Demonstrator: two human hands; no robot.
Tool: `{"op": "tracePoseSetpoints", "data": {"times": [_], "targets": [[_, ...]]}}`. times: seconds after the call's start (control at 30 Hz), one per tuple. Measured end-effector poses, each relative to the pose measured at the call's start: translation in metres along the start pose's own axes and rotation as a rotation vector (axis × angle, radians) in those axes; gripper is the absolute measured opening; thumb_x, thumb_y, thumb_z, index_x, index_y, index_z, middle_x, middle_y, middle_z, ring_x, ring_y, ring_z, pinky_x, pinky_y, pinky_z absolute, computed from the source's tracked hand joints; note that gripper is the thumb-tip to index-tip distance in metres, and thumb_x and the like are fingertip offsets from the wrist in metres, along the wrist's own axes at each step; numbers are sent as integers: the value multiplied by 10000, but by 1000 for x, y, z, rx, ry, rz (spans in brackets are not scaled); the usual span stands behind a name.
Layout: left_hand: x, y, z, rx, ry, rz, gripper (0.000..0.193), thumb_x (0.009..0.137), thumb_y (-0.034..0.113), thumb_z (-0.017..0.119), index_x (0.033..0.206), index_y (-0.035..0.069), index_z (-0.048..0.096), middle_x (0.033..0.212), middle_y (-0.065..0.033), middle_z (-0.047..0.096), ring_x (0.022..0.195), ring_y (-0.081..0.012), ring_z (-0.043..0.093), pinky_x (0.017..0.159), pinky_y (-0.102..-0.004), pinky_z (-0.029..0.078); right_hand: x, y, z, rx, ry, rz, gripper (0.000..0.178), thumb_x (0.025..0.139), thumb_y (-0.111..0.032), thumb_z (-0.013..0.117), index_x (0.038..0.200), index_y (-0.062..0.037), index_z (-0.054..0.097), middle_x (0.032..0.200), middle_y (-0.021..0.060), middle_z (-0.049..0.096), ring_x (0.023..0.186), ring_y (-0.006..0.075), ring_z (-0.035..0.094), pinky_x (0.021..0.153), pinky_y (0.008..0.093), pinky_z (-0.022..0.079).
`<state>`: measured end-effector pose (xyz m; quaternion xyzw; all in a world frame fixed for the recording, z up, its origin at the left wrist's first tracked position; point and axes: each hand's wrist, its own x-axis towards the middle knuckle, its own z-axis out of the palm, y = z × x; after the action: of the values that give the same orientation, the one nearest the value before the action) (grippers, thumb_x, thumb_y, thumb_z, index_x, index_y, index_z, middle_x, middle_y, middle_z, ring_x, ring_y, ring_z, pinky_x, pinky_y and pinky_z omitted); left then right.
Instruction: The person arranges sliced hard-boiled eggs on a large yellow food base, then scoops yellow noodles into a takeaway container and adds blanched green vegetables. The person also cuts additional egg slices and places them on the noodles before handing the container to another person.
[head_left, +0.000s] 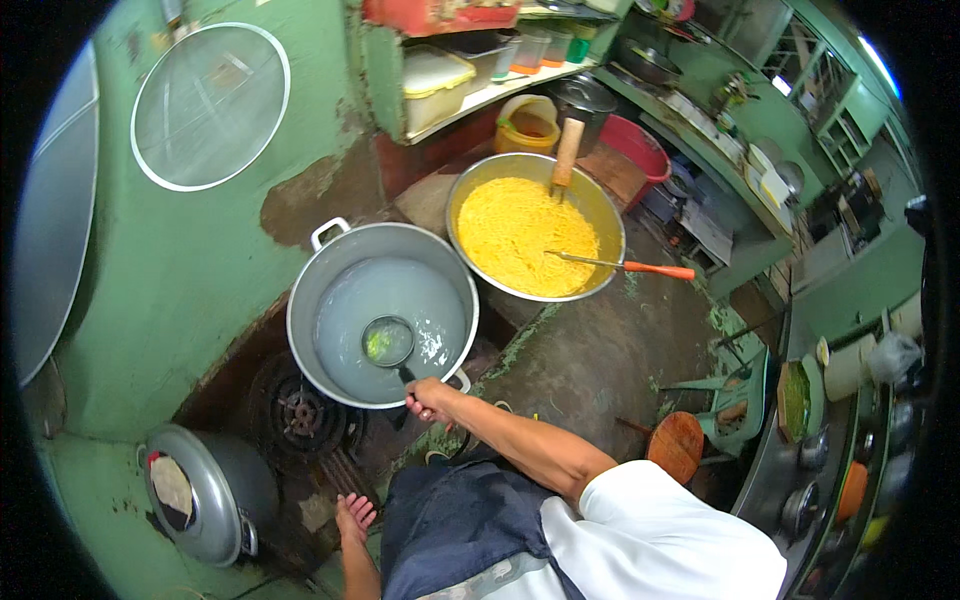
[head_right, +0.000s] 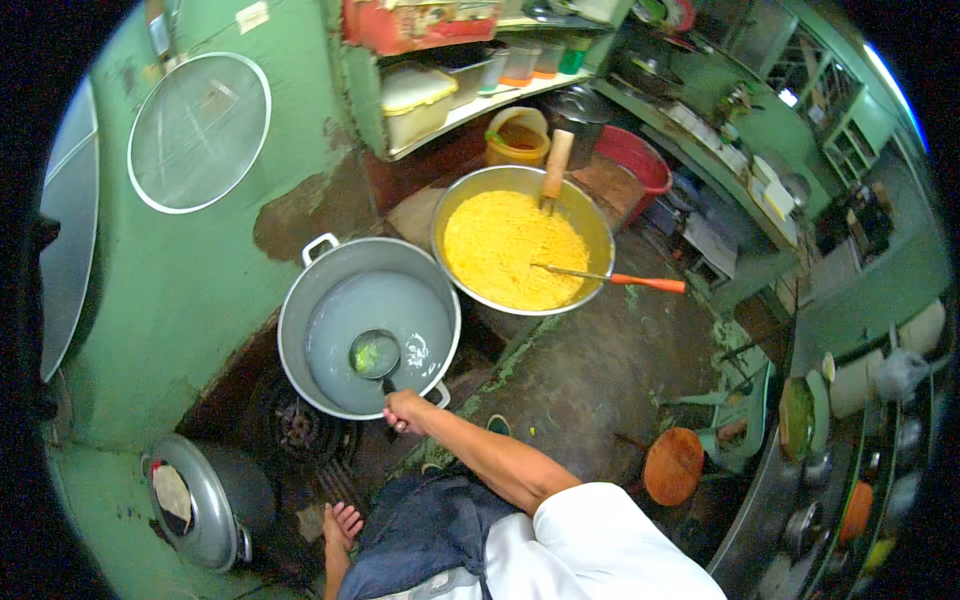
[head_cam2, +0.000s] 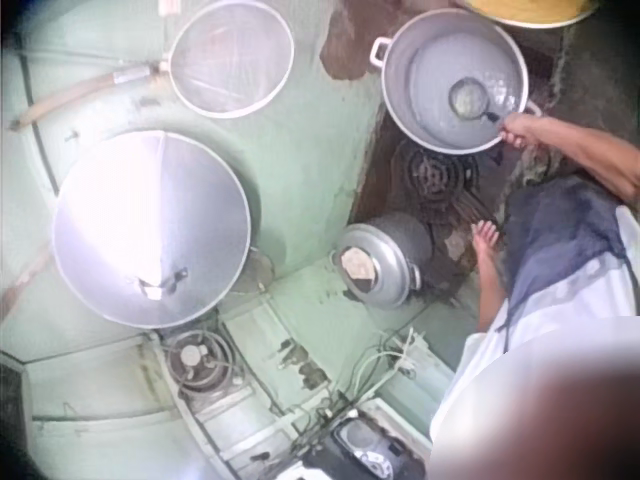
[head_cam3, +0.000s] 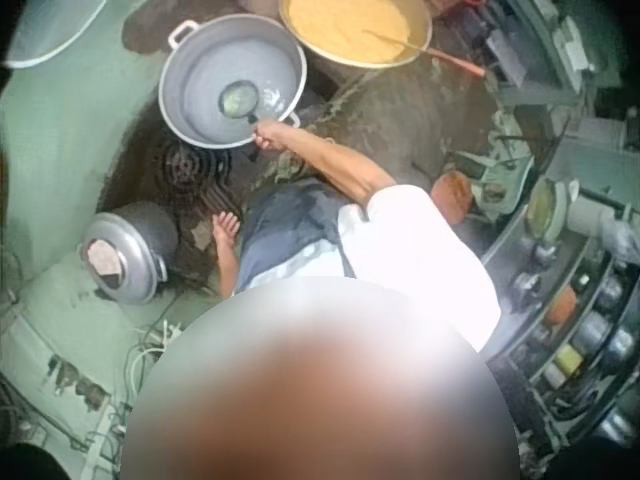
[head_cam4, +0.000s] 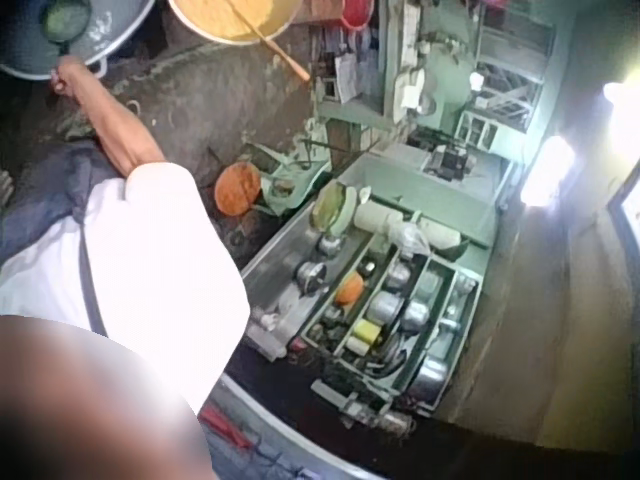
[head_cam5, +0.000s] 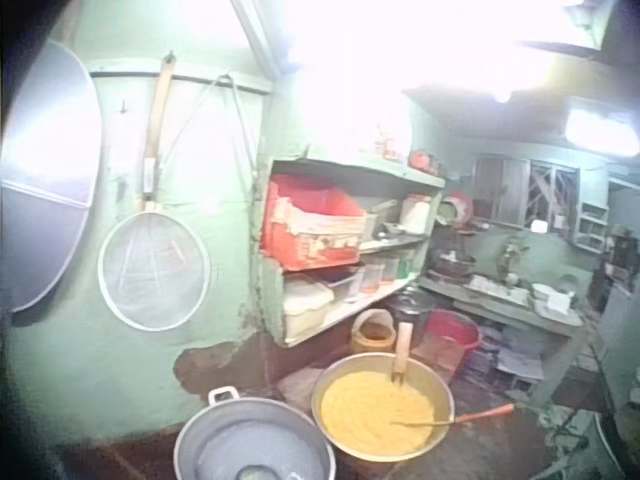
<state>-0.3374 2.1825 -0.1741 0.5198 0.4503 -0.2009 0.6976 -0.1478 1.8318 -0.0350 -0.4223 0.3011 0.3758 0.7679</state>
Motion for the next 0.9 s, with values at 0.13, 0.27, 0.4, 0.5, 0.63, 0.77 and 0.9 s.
{"op": "tracePoseSetpoints", "data": {"times": [0.13,0.27,0.4,0.5,0.63,0.77,0.9], "targets": [[15,-12,-3,84,64,24,682,924,638,394,1239,51,543,1117,-134,636,982,-286,630,746,-421,549,-11,-10,-10,-199,84,-4,269,937,-215,456,711,-73,490,576,6,476,406,76,389,320,241,274],[33,-26,-5,108,40,-233,625,941,605,384,1197,71,584,1092,-110,644,947,-272,617,760,-380,529,-4,-20,-23,-77,-16,-120,266,908,-226,480,716,-52,542,552,48,510,380,117,427,303,279,275],[44,-18,22,292,11,-236,599,953,587,366,1201,81,569,1144,-111,613,1011,-278,583,819,-402,499,14,-26,-42,-526,174,-158,303,890,-223,483,672,-29,565,529,81,554,356,168,460,321,336,363],[45,5,54,354,-49,-223,579,963,574,353,1203,88,558,1183,-111,590,1059,-282,558,864,-418,476,26,-30,-49,-522,-30,-241,279,860,-188,498,649,-28,583,543,98,577,360,207,488,318,360,362],[47,35,95,405,-122,-190,553,975,556,336,1207,98,544,1236,-112,560,1123,-289,524,924,-439,446,32,-30,-52,-505,61,-176,271,856,-171,479,644,-30,572,547,93,573,364,202,493,313,341,355],[50,62,127,402,-194,-133,527,988,538,319,1211,108,529,1288,-113,530,1188,-295,491,984,-460,416,33,-27,-60,-479,26,-175,277,860,-171,470,641,-28,562,514,82,530,349,182,457,315,329,353],[45,74,142,382,-225,-120,502,1000,520,301,1214,119,514,1340,-114,499,1252,-301,457,1044,-482,386,35,-29,-73,-474,40,-124,282,865,-154,452,638,-24,554,529,78,533,352,177,446,310,330,332]]}}
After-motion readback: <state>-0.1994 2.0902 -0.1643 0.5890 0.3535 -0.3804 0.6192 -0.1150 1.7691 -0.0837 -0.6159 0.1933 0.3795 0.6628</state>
